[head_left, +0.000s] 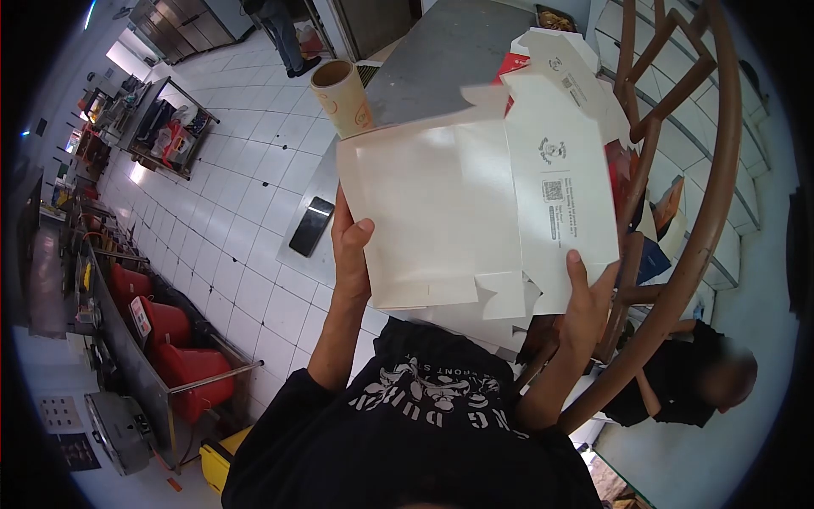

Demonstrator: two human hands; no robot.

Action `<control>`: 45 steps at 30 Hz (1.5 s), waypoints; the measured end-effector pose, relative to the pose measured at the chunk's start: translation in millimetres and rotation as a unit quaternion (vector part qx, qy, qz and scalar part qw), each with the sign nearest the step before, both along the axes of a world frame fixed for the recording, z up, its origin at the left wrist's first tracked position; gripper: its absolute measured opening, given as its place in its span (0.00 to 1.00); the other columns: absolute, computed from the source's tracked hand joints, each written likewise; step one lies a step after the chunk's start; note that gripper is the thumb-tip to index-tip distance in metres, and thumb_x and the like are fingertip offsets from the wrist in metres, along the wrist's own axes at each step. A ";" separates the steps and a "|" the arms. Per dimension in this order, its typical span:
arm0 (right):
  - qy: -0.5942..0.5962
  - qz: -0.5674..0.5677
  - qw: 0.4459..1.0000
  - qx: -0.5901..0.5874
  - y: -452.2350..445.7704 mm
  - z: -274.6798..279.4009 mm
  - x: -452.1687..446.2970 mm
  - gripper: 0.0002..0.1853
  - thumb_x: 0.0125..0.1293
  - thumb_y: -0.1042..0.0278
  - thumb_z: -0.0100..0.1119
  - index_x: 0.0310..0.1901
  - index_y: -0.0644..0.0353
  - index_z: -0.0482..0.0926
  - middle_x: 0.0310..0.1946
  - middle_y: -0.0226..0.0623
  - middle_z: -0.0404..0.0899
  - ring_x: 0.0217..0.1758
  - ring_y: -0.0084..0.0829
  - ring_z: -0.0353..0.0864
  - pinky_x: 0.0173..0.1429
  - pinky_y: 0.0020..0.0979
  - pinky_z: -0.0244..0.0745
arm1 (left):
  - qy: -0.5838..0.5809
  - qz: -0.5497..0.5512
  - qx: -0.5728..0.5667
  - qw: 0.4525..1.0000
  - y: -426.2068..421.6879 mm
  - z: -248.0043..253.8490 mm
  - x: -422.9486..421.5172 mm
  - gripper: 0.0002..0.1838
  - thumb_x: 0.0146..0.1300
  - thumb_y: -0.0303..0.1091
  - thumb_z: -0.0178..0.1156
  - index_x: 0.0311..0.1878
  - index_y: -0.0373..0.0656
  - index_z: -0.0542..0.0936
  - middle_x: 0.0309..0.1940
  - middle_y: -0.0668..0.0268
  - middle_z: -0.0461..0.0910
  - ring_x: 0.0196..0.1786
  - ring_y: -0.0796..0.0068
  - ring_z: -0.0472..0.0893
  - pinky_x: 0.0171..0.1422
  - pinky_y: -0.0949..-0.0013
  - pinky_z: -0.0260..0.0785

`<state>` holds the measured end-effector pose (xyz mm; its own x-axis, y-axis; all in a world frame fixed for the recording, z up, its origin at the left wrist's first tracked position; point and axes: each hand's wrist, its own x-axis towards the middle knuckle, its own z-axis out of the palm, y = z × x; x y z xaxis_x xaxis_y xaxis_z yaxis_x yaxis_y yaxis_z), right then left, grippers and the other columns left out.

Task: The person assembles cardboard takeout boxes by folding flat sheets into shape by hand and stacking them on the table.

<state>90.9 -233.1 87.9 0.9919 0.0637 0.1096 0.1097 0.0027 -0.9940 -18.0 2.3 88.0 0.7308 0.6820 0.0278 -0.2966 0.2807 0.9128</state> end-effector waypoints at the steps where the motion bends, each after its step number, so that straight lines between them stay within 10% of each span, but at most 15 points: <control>1: 0.001 0.001 1.000 0.000 3.5 0.6 1.2 0.31 0.60 0.68 0.61 0.63 0.69 0.61 0.62 0.51 0.62 0.66 0.40 0.62 0.69 0.39 0.53 | -0.009 -0.006 -0.006 1.000 -2.3 -0.5 -0.7 0.46 0.48 0.47 0.58 0.70 0.39 0.54 0.58 0.55 0.66 0.58 0.66 0.72 0.59 0.65 0.69; 4: -0.253 -0.205 0.923 -0.203 17.8 8.9 -6.1 0.32 0.61 0.65 0.61 0.64 0.67 0.61 0.67 0.54 0.55 0.72 0.45 0.49 0.72 0.45 0.42 | -0.024 -0.023 0.026 0.999 -5.9 -3.6 1.7 0.49 0.48 0.48 0.59 0.71 0.39 0.51 0.63 0.54 0.62 0.62 0.63 0.69 0.63 0.63 0.66; 8: -0.292 0.214 0.847 -0.390 45.8 35.5 -27.1 0.34 0.63 0.45 0.54 0.68 0.50 0.61 0.71 0.46 0.51 0.75 0.51 0.42 0.71 0.59 0.30 | -0.020 -0.051 0.063 0.997 -16.3 -5.6 10.5 0.53 0.48 0.50 0.62 0.73 0.40 0.46 0.66 0.53 0.59 0.66 0.62 0.65 0.67 0.62 0.60; 13: -0.398 0.354 0.774 -0.342 89.5 -0.2 -17.0 0.32 0.64 0.42 0.51 0.67 0.42 0.62 0.72 0.37 0.50 0.76 0.47 0.43 0.68 0.67 0.27 | -0.017 -0.076 0.133 0.988 -16.8 -7.7 3.3 0.54 0.49 0.49 0.64 0.73 0.39 0.45 0.68 0.53 0.58 0.67 0.65 0.64 0.68 0.64 0.58; 18: -0.143 -0.006 0.892 -0.430 47.3 -56.1 45.1 0.32 0.69 0.53 0.47 0.68 0.63 0.55 0.67 0.62 0.54 0.73 0.54 0.47 0.73 0.48 0.43 | 0.003 0.010 0.121 0.993 -6.7 15.4 -12.6 0.52 0.48 0.48 0.62 0.72 0.38 0.49 0.61 0.55 0.65 0.59 0.68 0.71 0.63 0.66 0.63; 24: 0.054 0.019 0.997 0.045 7.4 -51.7 41.8 0.32 0.67 0.60 0.53 0.67 0.65 0.55 0.65 0.54 0.58 0.71 0.44 0.54 0.71 0.38 0.51 | -0.027 0.009 -0.027 0.999 14.2 1.4 -14.7 0.46 0.48 0.51 0.60 0.68 0.37 0.57 0.57 0.55 0.68 0.57 0.66 0.72 0.58 0.66 0.68; 26: 0.238 0.142 0.904 0.325 -1.8 -50.3 35.4 0.28 0.66 0.65 0.56 0.64 0.67 0.61 0.60 0.48 0.68 0.64 0.35 0.67 0.68 0.33 0.58 | -0.019 0.013 0.020 1.000 10.2 4.8 -7.0 0.46 0.49 0.47 0.61 0.69 0.38 0.55 0.57 0.55 0.68 0.58 0.67 0.72 0.58 0.66 0.69; 31: 0.032 0.146 0.986 0.074 11.5 -12.6 -6.6 0.20 0.63 0.72 0.57 0.55 0.70 0.71 0.45 0.39 0.78 0.49 0.23 0.75 0.55 0.26 0.68 | 0.021 0.055 0.151 0.987 -4.8 2.0 5.5 0.45 0.57 0.26 0.58 0.74 0.41 0.44 0.61 0.54 0.66 0.58 0.69 0.72 0.59 0.68 0.68; 33: 0.041 0.237 0.970 -0.034 13.1 1.7 -26.6 0.23 0.61 0.70 0.61 0.56 0.68 0.71 0.47 0.43 0.79 0.49 0.29 0.77 0.56 0.27 0.69 | 0.025 0.066 0.164 0.984 -11.4 -1.4 12.6 0.45 0.57 0.26 0.59 0.74 0.41 0.44 0.62 0.53 0.65 0.57 0.70 0.73 0.59 0.68 0.68; 34: -0.155 0.327 0.930 -0.068 18.2 2.9 -25.1 0.27 0.56 0.65 0.65 0.57 0.64 0.71 0.51 0.47 0.77 0.52 0.37 0.77 0.61 0.35 0.65 | 0.030 0.079 0.174 0.981 -14.6 -2.0 15.3 0.45 0.57 0.25 0.59 0.74 0.41 0.44 0.62 0.53 0.64 0.56 0.70 0.73 0.59 0.68 0.68; 38: -0.134 0.397 0.895 0.152 29.3 -10.6 -34.0 0.28 0.52 0.65 0.63 0.56 0.62 0.71 0.61 0.51 0.67 0.69 0.46 0.61 0.71 0.53 0.47 | -0.052 0.008 -0.005 0.999 -5.9 -1.3 14.3 0.32 0.72 0.44 0.43 0.73 0.42 0.48 0.63 0.57 0.64 0.58 0.74 0.72 0.58 0.71 0.70; 39: -0.049 0.369 0.897 0.238 25.8 -17.1 -36.5 0.27 0.51 0.68 0.61 0.55 0.62 0.71 0.62 0.51 0.67 0.71 0.47 0.57 0.72 0.53 0.45 | -0.030 -0.015 -0.064 0.997 -3.4 -1.9 10.1 0.29 0.73 0.53 0.34 0.64 0.39 0.63 0.54 0.62 0.72 0.53 0.75 0.76 0.54 0.71 0.74; 42: 0.042 0.346 0.903 0.252 24.7 -19.7 -32.0 0.23 0.46 0.78 0.55 0.49 0.62 0.77 0.65 0.52 0.63 0.73 0.48 0.53 0.73 0.46 0.48 | 0.029 0.056 -0.068 0.996 -8.3 -8.4 13.2 0.27 0.74 0.50 0.36 0.61 0.37 0.66 0.53 0.63 0.73 0.51 0.76 0.77 0.52 0.72 0.74; 45: -0.201 0.348 0.915 0.018 35.2 -17.6 -30.9 0.16 0.47 0.85 0.52 0.37 0.59 0.84 0.66 0.53 0.61 0.71 0.49 0.59 0.70 0.40 0.57 | 0.010 0.065 -0.033 0.997 -16.2 -2.1 19.4 0.24 0.74 0.44 0.40 0.67 0.41 0.62 0.56 0.63 0.72 0.51 0.78 0.77 0.52 0.73 0.74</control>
<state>60.0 -197.9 70.4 0.5913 0.6542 0.4715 0.4261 0.2430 -0.8714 1.4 -13.9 85.9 0.6361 0.7708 -0.0350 -0.3154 0.3012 0.8999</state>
